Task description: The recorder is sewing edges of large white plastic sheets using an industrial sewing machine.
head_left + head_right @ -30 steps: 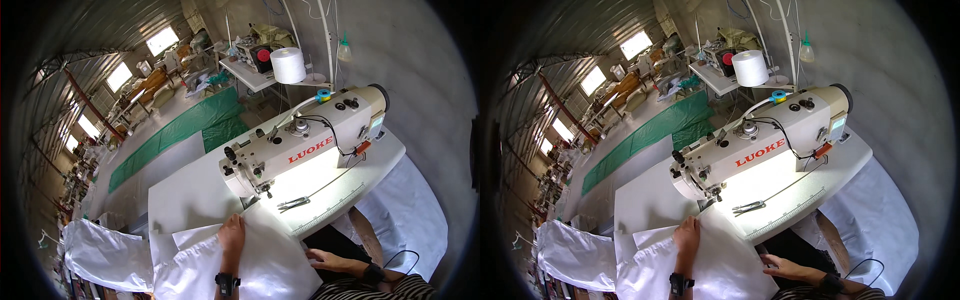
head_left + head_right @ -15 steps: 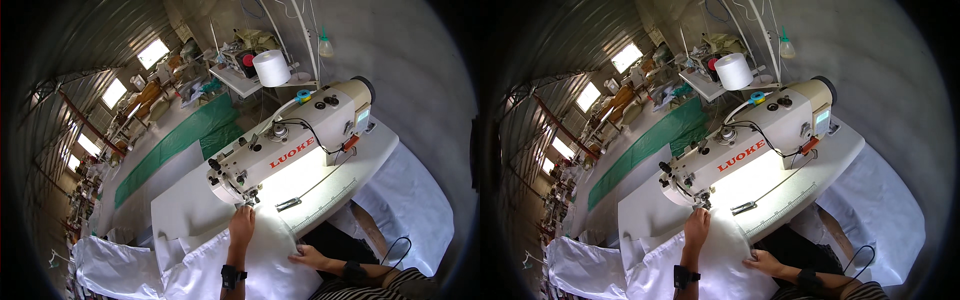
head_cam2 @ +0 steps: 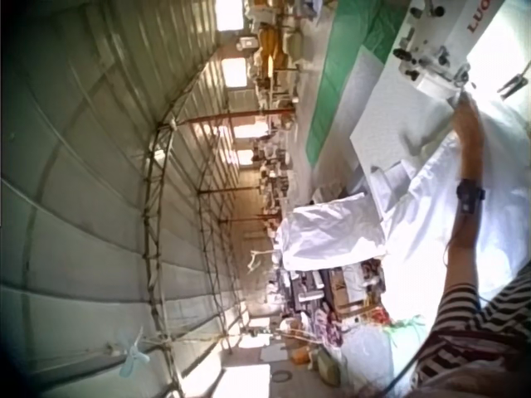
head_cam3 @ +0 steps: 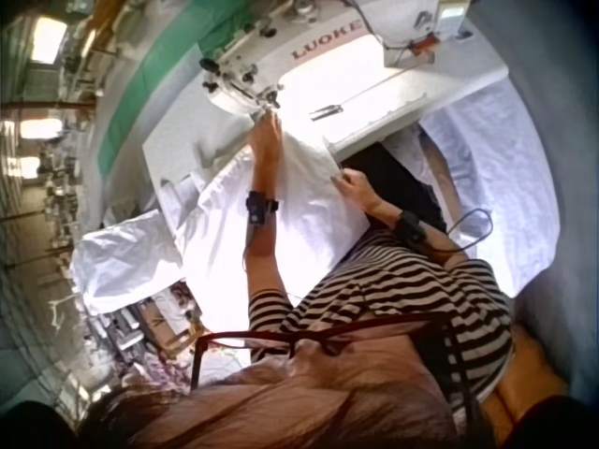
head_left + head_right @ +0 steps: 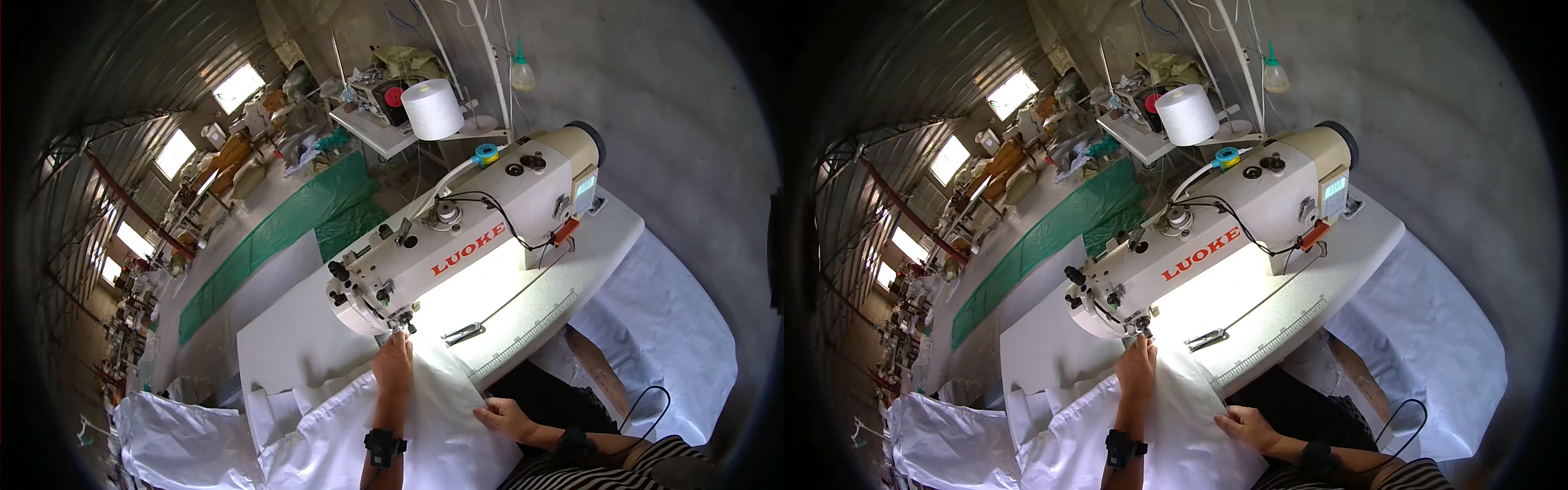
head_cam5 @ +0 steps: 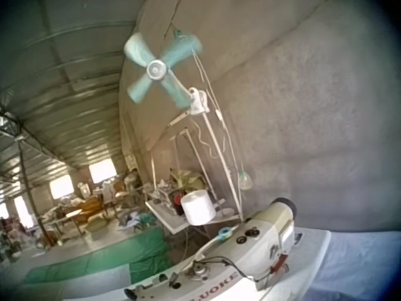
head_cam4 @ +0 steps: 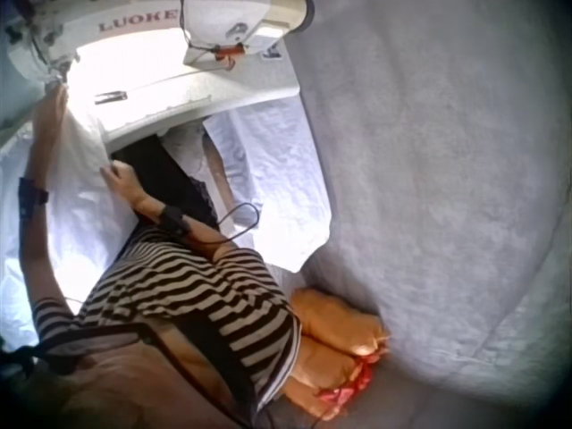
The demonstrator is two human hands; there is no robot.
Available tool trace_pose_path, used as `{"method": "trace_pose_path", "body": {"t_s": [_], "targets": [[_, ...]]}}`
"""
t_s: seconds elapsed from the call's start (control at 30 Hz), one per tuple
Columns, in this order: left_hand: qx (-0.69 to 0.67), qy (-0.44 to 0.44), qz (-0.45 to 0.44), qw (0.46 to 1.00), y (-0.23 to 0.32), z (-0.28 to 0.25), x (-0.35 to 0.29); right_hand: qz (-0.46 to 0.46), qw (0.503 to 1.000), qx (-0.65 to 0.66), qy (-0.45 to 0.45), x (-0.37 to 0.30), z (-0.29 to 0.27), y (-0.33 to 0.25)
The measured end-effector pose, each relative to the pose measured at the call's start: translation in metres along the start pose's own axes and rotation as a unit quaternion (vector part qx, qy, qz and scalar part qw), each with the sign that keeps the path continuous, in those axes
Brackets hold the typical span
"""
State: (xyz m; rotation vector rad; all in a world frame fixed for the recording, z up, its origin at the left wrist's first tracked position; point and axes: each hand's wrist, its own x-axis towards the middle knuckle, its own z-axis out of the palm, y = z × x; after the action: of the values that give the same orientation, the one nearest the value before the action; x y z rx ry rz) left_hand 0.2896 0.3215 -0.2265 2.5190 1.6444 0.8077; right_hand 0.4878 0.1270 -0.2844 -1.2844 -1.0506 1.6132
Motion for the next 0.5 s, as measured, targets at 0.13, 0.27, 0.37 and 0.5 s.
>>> {"method": "trace_pose_path", "body": {"t_s": [0.13, 0.27, 0.37, 0.5], "targets": [[0.146, 0.054, 0.132, 0.979, 0.007, 0.0, 0.0, -0.184, 0.965, -0.157, 0.099, -0.006, 0.004, -0.011], [0.082, -0.062, 0.114, 0.988, 0.012, -0.005, 0.006, -0.285, 0.87, -0.392, 0.095, -0.009, 0.004, -0.029], [0.066, -0.039, 0.145, 0.986, 0.015, -0.007, 0.011, -0.273, 0.848, -0.452, 0.043, -0.012, 0.003, -0.041], [0.048, -0.041, 0.246, 0.967, 0.013, -0.005, 0.011, -0.259, 0.835, -0.485, 0.015, -0.012, 0.006, -0.051]]}}
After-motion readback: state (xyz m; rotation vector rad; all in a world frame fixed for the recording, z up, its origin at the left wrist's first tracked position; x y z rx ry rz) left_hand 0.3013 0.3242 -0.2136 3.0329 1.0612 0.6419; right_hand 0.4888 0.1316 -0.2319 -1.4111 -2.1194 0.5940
